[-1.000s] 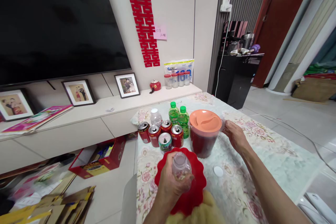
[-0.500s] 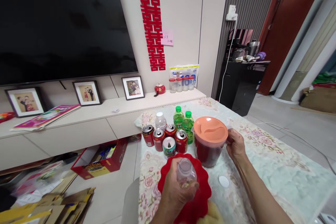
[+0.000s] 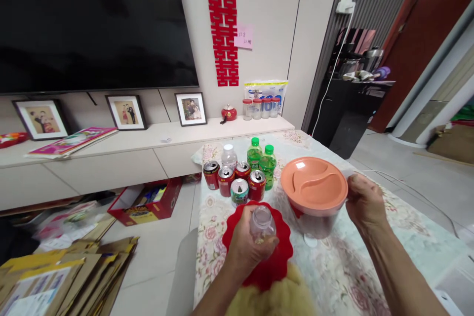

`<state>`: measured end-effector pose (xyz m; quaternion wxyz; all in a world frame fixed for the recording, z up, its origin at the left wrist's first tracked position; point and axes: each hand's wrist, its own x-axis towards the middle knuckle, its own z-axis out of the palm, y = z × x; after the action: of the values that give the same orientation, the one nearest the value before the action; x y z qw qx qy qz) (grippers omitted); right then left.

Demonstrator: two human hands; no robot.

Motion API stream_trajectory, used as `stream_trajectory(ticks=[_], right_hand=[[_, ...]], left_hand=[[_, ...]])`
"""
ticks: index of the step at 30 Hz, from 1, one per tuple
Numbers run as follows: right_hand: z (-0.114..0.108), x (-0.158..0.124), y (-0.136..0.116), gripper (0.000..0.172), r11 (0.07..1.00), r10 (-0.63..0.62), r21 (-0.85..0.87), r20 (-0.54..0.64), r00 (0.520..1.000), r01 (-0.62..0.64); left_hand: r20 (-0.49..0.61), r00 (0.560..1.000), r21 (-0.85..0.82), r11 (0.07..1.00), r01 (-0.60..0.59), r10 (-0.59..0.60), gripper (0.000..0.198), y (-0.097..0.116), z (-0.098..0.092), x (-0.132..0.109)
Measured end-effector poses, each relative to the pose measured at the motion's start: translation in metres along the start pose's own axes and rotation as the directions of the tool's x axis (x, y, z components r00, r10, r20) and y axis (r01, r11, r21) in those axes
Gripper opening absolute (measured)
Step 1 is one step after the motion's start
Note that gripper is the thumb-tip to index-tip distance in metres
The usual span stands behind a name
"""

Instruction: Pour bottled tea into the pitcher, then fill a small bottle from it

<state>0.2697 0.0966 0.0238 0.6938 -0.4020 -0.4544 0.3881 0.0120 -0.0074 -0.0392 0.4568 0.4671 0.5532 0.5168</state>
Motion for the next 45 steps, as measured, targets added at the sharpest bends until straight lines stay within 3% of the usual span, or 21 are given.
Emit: stream_trajectory(ticks=[9,22,35,45], right_hand=[[0.003,-0.019,-0.037,0.041,0.985,0.092,-0.159,0.131,0.987,-0.071],[0.007,-0.022,-0.032,0.046,0.973,0.106,-0.216,0.130,0.986,-0.076],[0.005,-0.026,-0.038,0.052,0.971,0.154,-0.207,0.144,0.978,-0.122],[0.007,-0.025,-0.045,0.052,0.971,0.126,-0.222,0.163,0.979,-0.088]], left_hand=[[0.044,0.996,0.033,0.996,-0.082,0.081,0.050,0.000,0.000,0.001],[0.045,0.999,-0.045,0.999,-0.013,0.015,0.049,0.018,-0.001,-0.003],[0.039,0.995,-0.016,0.995,-0.097,0.097,0.058,-0.004,0.006,0.007],[0.053,0.991,0.006,0.992,-0.125,0.124,0.057,-0.003,0.003,0.006]])
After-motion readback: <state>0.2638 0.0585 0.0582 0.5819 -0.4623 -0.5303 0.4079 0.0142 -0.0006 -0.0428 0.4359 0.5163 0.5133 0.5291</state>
